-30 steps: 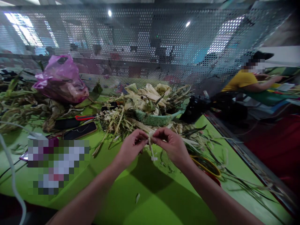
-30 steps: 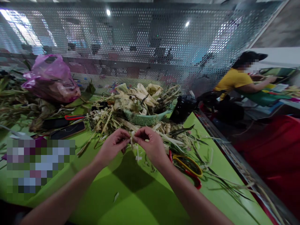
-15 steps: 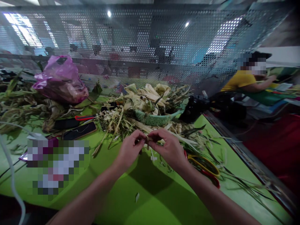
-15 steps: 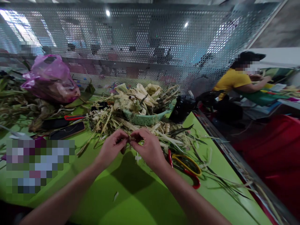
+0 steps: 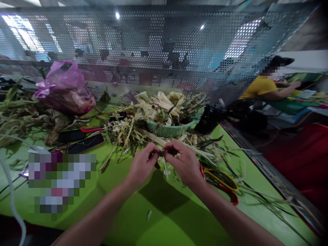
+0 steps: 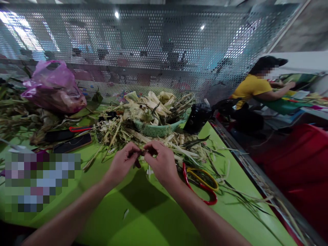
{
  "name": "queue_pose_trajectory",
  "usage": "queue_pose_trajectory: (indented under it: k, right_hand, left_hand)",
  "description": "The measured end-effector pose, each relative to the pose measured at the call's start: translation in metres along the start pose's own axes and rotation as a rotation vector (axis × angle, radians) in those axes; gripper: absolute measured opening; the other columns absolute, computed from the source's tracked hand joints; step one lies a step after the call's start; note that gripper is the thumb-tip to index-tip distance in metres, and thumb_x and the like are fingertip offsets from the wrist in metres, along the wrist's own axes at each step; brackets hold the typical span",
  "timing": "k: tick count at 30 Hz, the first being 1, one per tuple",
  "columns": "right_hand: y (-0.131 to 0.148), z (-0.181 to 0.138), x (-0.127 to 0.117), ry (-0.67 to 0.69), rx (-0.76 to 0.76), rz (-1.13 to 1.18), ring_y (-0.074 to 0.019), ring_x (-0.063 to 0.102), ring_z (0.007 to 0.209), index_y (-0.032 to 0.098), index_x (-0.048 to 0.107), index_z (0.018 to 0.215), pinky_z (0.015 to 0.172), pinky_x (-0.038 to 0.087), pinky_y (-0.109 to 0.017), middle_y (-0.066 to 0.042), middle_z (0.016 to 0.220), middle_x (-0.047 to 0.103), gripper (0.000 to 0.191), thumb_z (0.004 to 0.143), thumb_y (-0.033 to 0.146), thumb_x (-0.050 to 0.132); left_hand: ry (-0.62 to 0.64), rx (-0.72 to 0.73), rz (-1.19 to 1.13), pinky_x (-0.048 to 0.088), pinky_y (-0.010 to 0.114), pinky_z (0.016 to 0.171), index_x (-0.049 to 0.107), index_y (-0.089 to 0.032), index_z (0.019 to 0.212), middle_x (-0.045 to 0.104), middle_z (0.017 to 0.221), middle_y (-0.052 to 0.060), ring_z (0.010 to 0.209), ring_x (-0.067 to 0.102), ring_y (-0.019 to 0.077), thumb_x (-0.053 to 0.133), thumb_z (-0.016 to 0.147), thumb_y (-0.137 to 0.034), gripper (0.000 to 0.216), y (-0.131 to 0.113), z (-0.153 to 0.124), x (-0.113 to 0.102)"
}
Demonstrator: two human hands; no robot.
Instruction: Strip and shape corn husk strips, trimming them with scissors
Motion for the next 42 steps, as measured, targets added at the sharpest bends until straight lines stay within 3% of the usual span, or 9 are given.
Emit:
queue_pose_trajectory:
  k: [7,15,19,23,26,30,35,42]
  right_hand:
    - [-0.006,0.003,-0.002,-0.013,0.122,0.165,-0.0131,0.051,0.06,0.017,0.063,0.076,0.057,0.041,-0.025,0.0,0.065,0.058,0.007,0.073,0.018,0.058]
    - [0.001,0.0,-0.005,-0.009,-0.043,0.095,-0.0164,0.06,0.079,0.02,0.06,0.1,0.073,0.047,-0.03,-0.003,0.086,0.064,0.025,0.076,0.015,0.061]
    - [0.001,0.0,-0.003,0.029,-0.052,0.121,-0.016,0.06,0.082,0.021,0.059,0.104,0.077,0.047,-0.03,-0.003,0.089,0.064,0.028,0.077,0.015,0.063]
    - [-0.009,0.003,0.0,0.102,0.081,0.296,-0.0172,0.06,0.086,0.021,0.058,0.109,0.075,0.048,-0.03,-0.005,0.092,0.063,0.03,0.08,0.025,0.062]
    - [-0.02,0.007,0.001,0.132,0.166,0.258,-0.0173,0.057,0.08,0.02,0.064,0.099,0.07,0.046,-0.03,-0.005,0.088,0.063,0.022,0.083,0.034,0.059]
    - [-0.026,0.009,0.002,0.145,0.162,0.217,-0.0166,0.054,0.073,0.019,0.067,0.079,0.067,0.043,-0.029,-0.003,0.076,0.061,0.018,0.079,0.037,0.063]
    - [-0.03,0.008,-0.002,0.046,0.203,0.331,-0.0146,0.05,0.067,0.019,0.063,0.075,0.062,0.039,-0.027,0.0,0.07,0.057,0.017,0.077,0.036,0.065]
    - [-0.036,0.007,-0.008,-0.068,0.227,0.335,-0.0144,0.049,0.069,0.018,0.061,0.074,0.064,0.039,-0.027,-0.001,0.072,0.056,0.016,0.077,0.033,0.064]
  left_hand:
    - [0.048,0.018,-0.179,0.045,0.022,0.057,0.051,-0.019,0.088,0.055,0.08,-0.002,0.06,0.058,0.0092,0.051,0.086,-0.028,0.009,-0.004,0.002,0.006]
    - [0.122,-0.14,-0.271,0.046,0.024,0.063,0.044,-0.019,0.088,0.052,0.079,-0.002,0.067,0.057,0.0098,0.05,0.088,-0.03,0.012,0.002,0.003,0.006]
    - [0.112,-0.069,-0.251,0.048,0.026,0.068,0.045,-0.019,0.089,0.052,0.084,-0.001,0.074,0.056,0.0109,0.055,0.085,-0.029,0.014,-0.004,0.005,0.003]
    - [0.088,-0.032,-0.196,0.047,0.026,0.063,0.048,-0.017,0.086,0.053,0.077,-0.001,0.067,0.055,0.0105,0.053,0.086,-0.028,0.011,-0.005,0.006,0.001]
    - [0.088,0.007,-0.172,0.046,0.024,0.063,0.05,-0.017,0.083,0.053,0.076,-0.001,0.068,0.054,0.0103,0.055,0.085,-0.027,0.011,-0.004,0.005,0.002]
    - [0.113,0.02,-0.111,0.044,0.024,0.063,0.051,-0.017,0.08,0.051,0.073,-0.002,0.066,0.051,0.0098,0.055,0.085,-0.028,0.013,0.001,0.004,0.005]
    - [0.107,0.001,-0.018,0.041,0.022,0.063,0.053,-0.017,0.079,0.054,0.071,-0.002,0.067,0.05,0.0103,0.056,0.084,-0.025,0.01,-0.002,0.005,0.004]
    - [0.168,-0.01,-0.078,0.043,0.024,0.07,0.052,-0.016,0.077,0.058,0.076,0.0,0.074,0.054,0.0117,0.057,0.081,-0.02,0.007,-0.01,0.002,0.009]
Point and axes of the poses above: each hand's wrist, its own z-axis towards the middle knuckle, its own x-axis out of the palm, y = z × x, the point moved 8 cm from there along z, towards the middle knuckle
